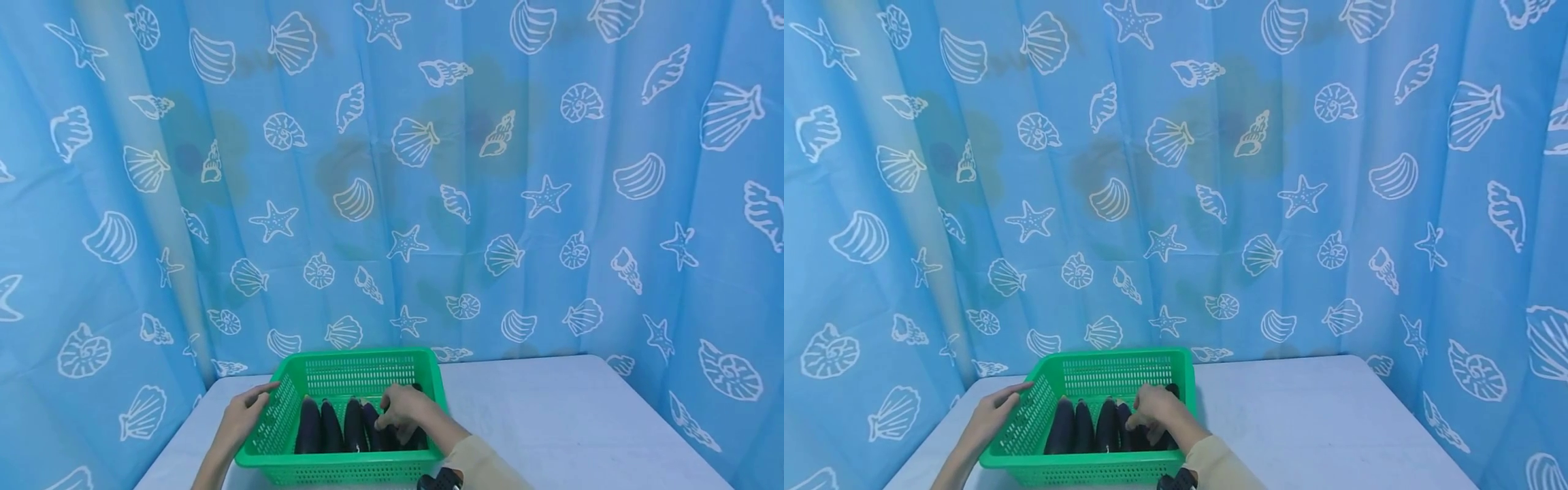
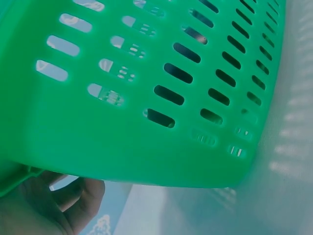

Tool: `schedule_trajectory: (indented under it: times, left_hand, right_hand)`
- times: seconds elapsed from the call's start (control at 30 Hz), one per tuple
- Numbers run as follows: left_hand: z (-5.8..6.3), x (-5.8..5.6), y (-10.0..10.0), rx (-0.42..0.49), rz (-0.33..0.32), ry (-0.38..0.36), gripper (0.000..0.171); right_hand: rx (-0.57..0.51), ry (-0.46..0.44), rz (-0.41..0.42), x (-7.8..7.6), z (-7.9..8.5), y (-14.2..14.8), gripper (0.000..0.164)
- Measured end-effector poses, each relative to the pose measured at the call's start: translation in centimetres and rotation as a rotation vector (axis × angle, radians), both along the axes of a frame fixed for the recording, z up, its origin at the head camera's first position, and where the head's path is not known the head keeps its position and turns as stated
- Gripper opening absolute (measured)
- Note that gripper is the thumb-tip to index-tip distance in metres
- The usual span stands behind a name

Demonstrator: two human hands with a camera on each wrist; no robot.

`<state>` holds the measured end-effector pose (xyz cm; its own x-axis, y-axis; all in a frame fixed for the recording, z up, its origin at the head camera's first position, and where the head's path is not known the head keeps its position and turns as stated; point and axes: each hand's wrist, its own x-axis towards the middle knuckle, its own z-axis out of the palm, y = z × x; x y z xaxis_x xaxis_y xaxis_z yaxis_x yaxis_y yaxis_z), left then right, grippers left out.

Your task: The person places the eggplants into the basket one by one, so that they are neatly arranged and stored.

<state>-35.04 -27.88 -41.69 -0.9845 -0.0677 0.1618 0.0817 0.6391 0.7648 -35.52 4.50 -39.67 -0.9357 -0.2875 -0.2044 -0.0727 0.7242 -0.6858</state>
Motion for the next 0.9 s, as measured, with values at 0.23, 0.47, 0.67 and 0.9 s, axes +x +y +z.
schedule_trajectory:
  times: [0.23, 0.47, 0.67, 0.9]
  left_hand:
    - [0.1, -0.1, 0.1, -0.016, 0.016, -0.004, 0.040]
    - [0.3, -0.1, 0.3, -0.014, -0.004, -0.001, 0.040]
    - [0.6, -0.1, 0.5, -0.090, 0.028, 0.040, 0.042]
    - [1.2, 0.2, 0.4, -0.224, 0.207, 0.227, 0.040]
  right_hand:
    - [-0.091, 0.100, 0.081, 1.4, 1.7, 2.2, 0.036]
    - [-0.195, 0.188, 0.141, 2.1, 2.6, 4.8, 0.034]
    - [-0.134, 0.340, 0.145, 2.5, 2.6, 6.8, 0.033]
    - [-0.110, 0.463, 0.067, 3.1, 1.8, 9.2, 0.035]
